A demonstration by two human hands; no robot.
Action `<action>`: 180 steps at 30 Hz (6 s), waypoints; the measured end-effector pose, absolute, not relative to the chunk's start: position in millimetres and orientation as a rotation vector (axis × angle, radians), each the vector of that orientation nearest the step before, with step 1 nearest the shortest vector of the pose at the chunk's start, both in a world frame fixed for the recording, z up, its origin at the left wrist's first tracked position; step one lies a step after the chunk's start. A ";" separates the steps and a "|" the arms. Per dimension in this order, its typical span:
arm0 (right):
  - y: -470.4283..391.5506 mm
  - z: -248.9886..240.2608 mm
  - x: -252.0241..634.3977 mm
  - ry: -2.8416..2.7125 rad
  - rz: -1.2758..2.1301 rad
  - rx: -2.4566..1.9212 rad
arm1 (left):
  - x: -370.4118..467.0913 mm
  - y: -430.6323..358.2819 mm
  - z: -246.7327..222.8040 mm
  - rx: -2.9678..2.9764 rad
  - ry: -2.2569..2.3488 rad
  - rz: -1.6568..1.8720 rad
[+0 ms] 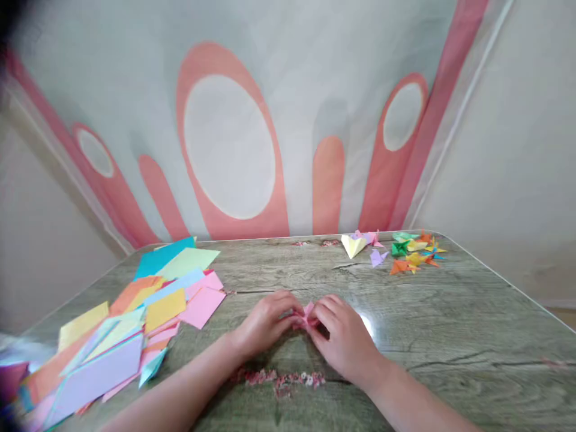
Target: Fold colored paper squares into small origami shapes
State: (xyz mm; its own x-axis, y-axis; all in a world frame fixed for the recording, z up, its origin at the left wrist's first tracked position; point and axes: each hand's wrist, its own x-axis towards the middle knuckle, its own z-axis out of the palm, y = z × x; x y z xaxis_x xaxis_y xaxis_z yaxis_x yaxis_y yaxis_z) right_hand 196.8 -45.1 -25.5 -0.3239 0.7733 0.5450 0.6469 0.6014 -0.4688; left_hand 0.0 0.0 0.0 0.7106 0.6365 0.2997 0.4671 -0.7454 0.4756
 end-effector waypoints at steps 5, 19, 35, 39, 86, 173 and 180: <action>-45.9 -23.9 195.0 -2.058 0.227 -1.067 | -1.5 1.9 0.9 2.597 0.826 0.639; -57.0 -5.9 202.4 -1.878 0.131 -0.917 | 8.5 -12.8 27.4 2.009 0.844 0.863; -63.9 -1.1 201.1 -1.846 0.184 -0.873 | 6.5 -13.2 28.8 1.775 0.725 0.910; -64.6 -0.4 199.4 -1.854 0.178 -0.856 | 6.3 -13.9 29.2 1.745 0.712 0.921; -61.7 -1.3 199.2 -1.898 0.233 -0.904 | 5.8 -15.8 36.0 2.093 0.793 0.854; -56.5 -7.7 201.1 -1.799 0.219 -1.098 | 16.8 -24.6 9.3 2.144 0.897 1.152; -53.7 -10.2 199.8 -1.864 0.198 -1.080 | 13.0 -24.5 13.1 2.256 0.950 0.999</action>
State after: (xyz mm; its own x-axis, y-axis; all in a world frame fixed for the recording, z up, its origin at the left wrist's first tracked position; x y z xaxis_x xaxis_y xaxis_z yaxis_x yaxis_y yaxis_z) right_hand 199.8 -53.7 -10.2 -0.1699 0.7463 0.6436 0.5944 0.5985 -0.5371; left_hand 13.0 -24.5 13.1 0.4890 0.7564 0.4344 0.3953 -0.6361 0.6626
